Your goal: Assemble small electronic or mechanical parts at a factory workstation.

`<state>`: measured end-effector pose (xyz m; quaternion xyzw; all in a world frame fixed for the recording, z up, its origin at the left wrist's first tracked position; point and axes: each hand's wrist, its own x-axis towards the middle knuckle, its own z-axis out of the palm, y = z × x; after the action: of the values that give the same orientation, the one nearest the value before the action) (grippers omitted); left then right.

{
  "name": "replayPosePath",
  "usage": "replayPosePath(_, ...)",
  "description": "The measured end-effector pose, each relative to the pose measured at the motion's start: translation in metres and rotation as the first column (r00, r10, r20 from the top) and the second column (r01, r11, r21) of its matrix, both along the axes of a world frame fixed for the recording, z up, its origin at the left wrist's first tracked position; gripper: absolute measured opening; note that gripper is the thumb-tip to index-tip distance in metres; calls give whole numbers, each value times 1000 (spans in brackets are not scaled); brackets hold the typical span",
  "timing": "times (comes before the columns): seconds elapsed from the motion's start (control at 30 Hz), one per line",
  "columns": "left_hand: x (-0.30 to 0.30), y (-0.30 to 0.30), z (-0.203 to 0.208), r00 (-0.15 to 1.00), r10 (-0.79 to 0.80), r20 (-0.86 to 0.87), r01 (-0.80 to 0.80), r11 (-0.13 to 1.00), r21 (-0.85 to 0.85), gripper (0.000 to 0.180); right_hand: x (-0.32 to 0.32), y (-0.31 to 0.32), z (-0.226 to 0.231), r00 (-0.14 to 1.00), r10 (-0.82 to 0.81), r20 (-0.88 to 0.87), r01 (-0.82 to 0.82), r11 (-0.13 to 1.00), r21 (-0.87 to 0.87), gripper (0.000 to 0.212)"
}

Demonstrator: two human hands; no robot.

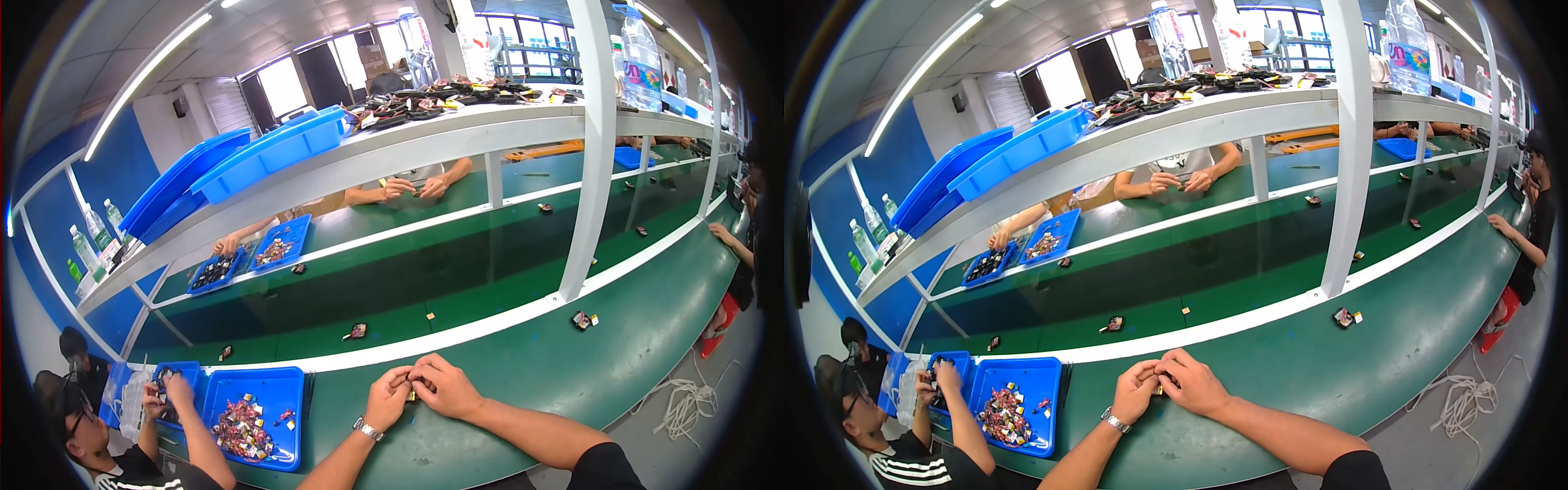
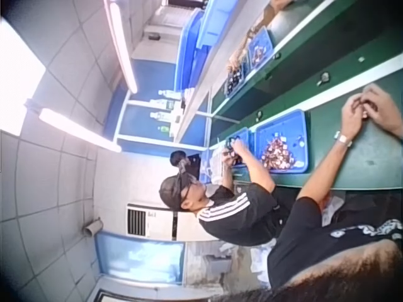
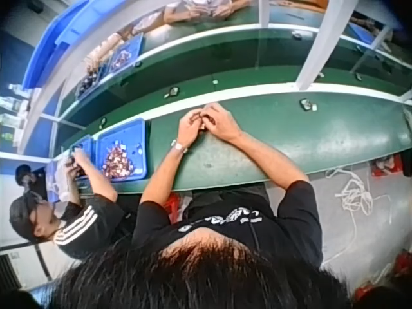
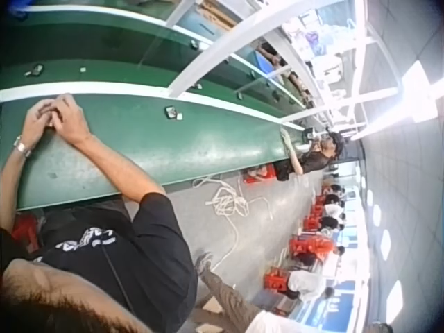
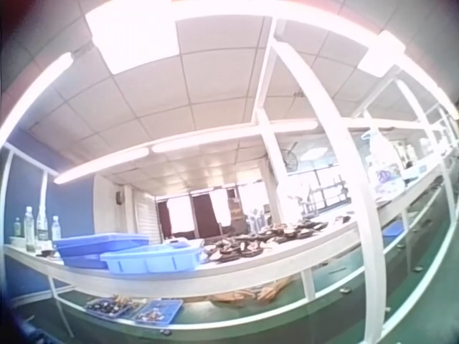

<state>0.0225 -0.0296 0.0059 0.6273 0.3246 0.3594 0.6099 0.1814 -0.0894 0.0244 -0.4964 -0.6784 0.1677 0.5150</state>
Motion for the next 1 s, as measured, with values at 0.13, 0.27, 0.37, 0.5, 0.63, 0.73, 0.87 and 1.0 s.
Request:
replayPosePath(0.13, 0, 1, -5, 1000, 8, 10, -8, 1000, 2, 25, -1, 0, -1, 1000, 28, -2, -28, 1000, -13, 15)
replayPosePath(0.27, -2, 3, -9, 996, 74, -39, -71, 995, 71, 21, -1, 0, 1, 998, 51, 44, -51, 999, 1, 17)
replayPosePath(0.37, -2, 3, -9, 991, 119, -61, -111, 988, 110, 21, -1, 1, 1, 994, 44, 97, -55, 991, 118, 17)
replayPosePath(0.5, -3, 3, -5, 988, 120, -97, -107, 986, 127, 24, 0, 1, -2, 999, 23, 47, -27, 997, 72, 16)
replayPosePath(0.63, -3, -1, 4, 996, 84, -38, -82, 996, 44, 25, 3, 2, 0, 998, 30, -53, -30, 1000, -1, 15)
replayPosePath(0.73, -4, 1, 2, 998, 59, 28, -58, 998, -31, 27, 3, 3, -2, 998, 16, -54, -16, 1000, 2, 15)
replayPosePath(0.87, -5, 2, 0, 999, 42, 3, -42, 998, -42, 29, 3, 3, 0, 998, 10, -58, -10, 1000, 4, 15)
replayPosePath(1.0, -4, 1, 0, 996, 46, 80, -38, 995, -97, 29, 4, 3, 0, 1000, -7, -25, 8, 1000, 24, 16)
